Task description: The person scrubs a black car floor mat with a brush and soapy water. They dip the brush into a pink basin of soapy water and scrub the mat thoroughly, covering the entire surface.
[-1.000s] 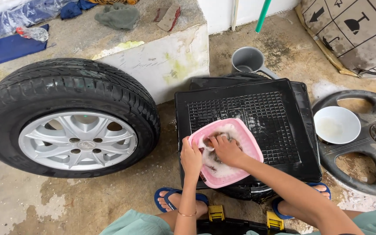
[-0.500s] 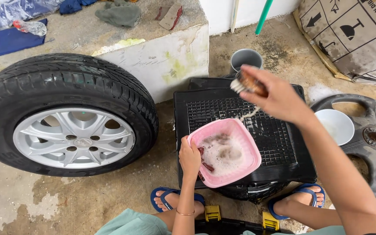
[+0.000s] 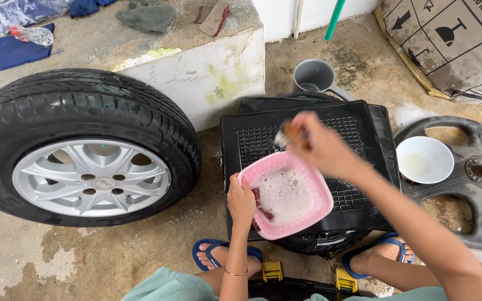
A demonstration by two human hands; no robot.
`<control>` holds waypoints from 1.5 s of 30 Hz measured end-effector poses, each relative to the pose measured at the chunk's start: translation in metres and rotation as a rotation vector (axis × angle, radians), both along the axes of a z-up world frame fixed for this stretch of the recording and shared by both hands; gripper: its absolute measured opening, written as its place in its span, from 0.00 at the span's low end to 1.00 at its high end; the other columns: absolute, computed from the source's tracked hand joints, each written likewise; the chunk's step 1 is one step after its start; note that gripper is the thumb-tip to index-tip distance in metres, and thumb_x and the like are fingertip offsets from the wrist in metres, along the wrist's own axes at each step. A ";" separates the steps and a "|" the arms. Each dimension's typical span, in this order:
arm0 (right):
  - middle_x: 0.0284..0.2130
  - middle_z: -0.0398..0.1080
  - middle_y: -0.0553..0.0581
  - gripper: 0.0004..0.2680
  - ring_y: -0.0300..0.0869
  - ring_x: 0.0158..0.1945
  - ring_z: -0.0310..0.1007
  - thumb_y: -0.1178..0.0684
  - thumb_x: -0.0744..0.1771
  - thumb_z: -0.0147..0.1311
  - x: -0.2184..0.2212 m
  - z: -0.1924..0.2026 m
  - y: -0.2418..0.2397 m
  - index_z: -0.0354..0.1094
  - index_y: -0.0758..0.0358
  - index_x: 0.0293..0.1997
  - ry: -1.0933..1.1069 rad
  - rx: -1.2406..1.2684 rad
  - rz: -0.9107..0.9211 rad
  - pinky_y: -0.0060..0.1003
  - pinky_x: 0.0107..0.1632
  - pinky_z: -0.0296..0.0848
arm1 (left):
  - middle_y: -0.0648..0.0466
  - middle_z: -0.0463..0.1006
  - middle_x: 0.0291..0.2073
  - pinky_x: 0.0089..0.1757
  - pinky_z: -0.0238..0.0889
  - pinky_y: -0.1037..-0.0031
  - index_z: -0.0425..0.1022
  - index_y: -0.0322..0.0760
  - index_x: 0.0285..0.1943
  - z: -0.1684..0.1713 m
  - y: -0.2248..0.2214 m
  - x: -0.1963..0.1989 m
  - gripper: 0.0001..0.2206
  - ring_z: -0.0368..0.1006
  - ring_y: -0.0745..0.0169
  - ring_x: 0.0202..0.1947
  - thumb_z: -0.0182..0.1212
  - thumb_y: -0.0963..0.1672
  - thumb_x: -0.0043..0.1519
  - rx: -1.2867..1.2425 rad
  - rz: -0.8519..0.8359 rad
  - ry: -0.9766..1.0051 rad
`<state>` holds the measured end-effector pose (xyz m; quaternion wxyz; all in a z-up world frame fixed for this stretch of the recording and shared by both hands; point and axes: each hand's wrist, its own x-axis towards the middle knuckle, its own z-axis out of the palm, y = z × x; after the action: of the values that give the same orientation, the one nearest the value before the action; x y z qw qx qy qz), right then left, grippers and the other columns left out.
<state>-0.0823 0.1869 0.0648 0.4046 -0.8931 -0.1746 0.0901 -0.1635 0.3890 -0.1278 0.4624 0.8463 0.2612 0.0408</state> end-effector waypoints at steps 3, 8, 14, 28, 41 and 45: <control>0.43 0.73 0.64 0.11 0.55 0.44 0.79 0.53 0.67 0.57 -0.009 -0.098 0.020 0.59 0.62 0.50 0.193 -0.073 0.181 0.50 0.41 0.81 | 0.42 0.78 0.52 0.48 0.69 0.44 0.67 0.43 0.58 -0.008 0.001 0.000 0.12 0.74 0.29 0.52 0.45 0.47 0.69 0.024 0.006 -0.002; 0.50 0.60 0.63 0.14 0.58 0.54 0.67 0.52 0.66 0.55 -0.019 -0.258 0.026 0.51 0.60 0.51 -0.001 -0.585 0.361 0.60 0.43 0.79 | 0.43 0.78 0.52 0.49 0.69 0.43 0.68 0.45 0.57 -0.004 0.000 -0.001 0.12 0.75 0.30 0.52 0.46 0.47 0.68 0.040 0.011 0.008; 0.54 0.63 0.79 0.17 0.73 0.59 0.66 0.53 0.66 0.51 -0.029 -0.115 0.039 0.50 0.68 0.57 0.466 -0.138 0.342 0.66 0.57 0.68 | 0.42 0.79 0.48 0.49 0.69 0.46 0.72 0.45 0.55 0.004 -0.001 -0.004 0.12 0.75 0.31 0.52 0.49 0.49 0.67 0.006 0.046 -0.009; 0.47 0.73 0.73 0.18 0.69 0.52 0.74 0.56 0.63 0.63 0.013 0.084 -0.029 0.61 0.61 0.57 -0.117 -0.046 0.013 0.60 0.49 0.75 | 0.33 0.71 0.63 0.62 0.59 0.51 0.55 0.47 0.77 0.053 0.007 -0.033 0.36 0.64 0.33 0.66 0.62 0.55 0.59 -0.313 -0.125 0.314; 0.50 0.69 0.62 0.12 0.55 0.47 0.75 0.52 0.68 0.48 -0.020 -0.115 0.030 0.58 0.55 0.58 0.103 -0.294 0.232 0.51 0.42 0.76 | 0.41 0.69 0.65 0.62 0.58 0.56 0.55 0.50 0.76 0.055 -0.006 -0.046 0.32 0.63 0.42 0.66 0.54 0.42 0.59 -0.432 -0.093 0.213; 0.64 0.52 0.66 0.20 0.61 0.63 0.57 0.60 0.69 0.35 -0.017 -0.221 0.044 0.41 0.56 0.72 0.118 -0.701 0.408 0.57 0.43 0.77 | 0.55 0.76 0.61 0.56 0.64 0.70 0.64 0.49 0.72 0.029 -0.002 -0.043 0.29 0.71 0.60 0.60 0.55 0.40 0.57 -0.591 -0.011 0.187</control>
<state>-0.0989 0.2312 -0.1566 0.0586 -0.9174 -0.2832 0.2735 -0.2066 0.3866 -0.0985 0.6629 0.6766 0.2983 -0.1174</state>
